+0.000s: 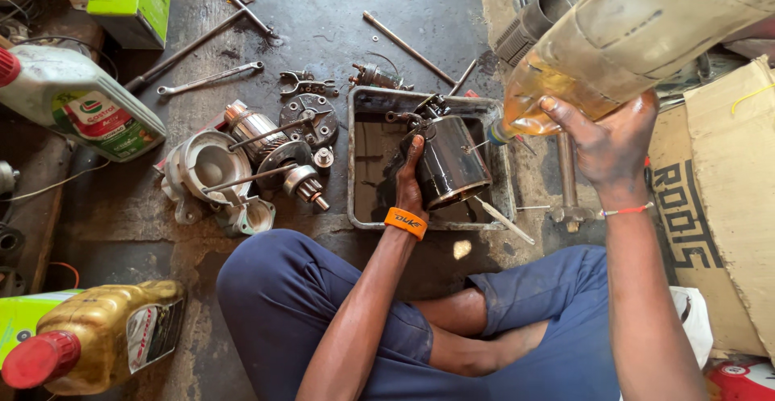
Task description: The person sits on the floor and cleans a cylindrical mechanical part by pouring liquid from a plastic bottle into a metal tray and scrubbing the part with a brush. The person repeatedly pours liquid and scrubs the part.
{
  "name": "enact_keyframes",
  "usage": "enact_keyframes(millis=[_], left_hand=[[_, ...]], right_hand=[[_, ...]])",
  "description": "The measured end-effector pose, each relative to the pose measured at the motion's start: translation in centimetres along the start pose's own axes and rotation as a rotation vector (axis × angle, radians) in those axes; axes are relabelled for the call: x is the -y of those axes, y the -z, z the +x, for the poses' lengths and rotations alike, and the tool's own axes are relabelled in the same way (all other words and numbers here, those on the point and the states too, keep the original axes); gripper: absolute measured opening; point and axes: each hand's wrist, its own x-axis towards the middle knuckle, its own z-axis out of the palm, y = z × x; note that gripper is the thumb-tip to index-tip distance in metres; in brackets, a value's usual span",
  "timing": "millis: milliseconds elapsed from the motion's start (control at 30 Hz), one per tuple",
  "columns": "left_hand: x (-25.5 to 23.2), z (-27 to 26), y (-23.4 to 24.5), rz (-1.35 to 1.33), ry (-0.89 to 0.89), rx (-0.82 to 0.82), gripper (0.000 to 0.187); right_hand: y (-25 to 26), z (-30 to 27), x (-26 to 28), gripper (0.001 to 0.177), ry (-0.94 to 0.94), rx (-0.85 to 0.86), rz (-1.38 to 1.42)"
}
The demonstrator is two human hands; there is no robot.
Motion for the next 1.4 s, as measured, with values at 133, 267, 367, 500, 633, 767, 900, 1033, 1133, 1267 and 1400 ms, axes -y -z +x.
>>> enact_keyframes(millis=[133,267,367,500,633,767,900,1033,1133,1267,1400], left_hand=[[-0.3,-0.3,0.0,0.023,-0.007,-0.007,0.081],[-0.2,-0.1,-0.1,0.034,-0.029,-0.036,0.081],[-0.2,0.0,-0.1,0.015,-0.046,-0.024,0.081],[-0.2,0.0,0.1,0.032,-0.040,-0.037,0.083],[-0.2,0.0,0.2,0.024,-0.070,-0.030,0.084],[-0.3,0.0,0.1,0.020,-0.054,-0.037,0.082],[-0.4,-0.1,0.1,0.023,-0.041,-0.046,0.081],[-0.6,-0.2,-0.1,-0.019,-0.058,-0.034,0.080],[-0.7,-0.3,0.0,0.024,-0.073,-0.038,0.078],[-0.9,-0.4,-0.1,0.001,-0.074,-0.037,0.077],[-0.8,-0.4,-0.1,0.002,-0.084,-0.059,0.076]], right_hand=[[-0.3,0.0,0.1,0.043,0.000,0.006,-0.068],[-0.9,0.0,0.0,0.045,-0.003,0.006,-0.032],[-1.3,0.2,0.1,0.042,-0.007,0.021,-0.027],[-1.6,0.1,0.5,0.042,-0.012,0.045,-0.055],[-1.9,0.1,0.5,0.044,-0.015,0.041,-0.018],[-2.2,0.2,0.1,0.043,-0.022,0.031,-0.027],[-2.0,0.1,-0.1,0.044,-0.033,0.040,-0.094],[-2.1,-0.1,-0.4,0.048,-0.032,0.051,-0.047],[-2.2,-0.1,-0.8,0.048,-0.037,0.013,-0.025],[-2.2,0.3,-0.6,0.040,-0.028,0.064,-0.131],[-2.9,0.8,-1.2,0.042,0.024,0.051,-0.035]])
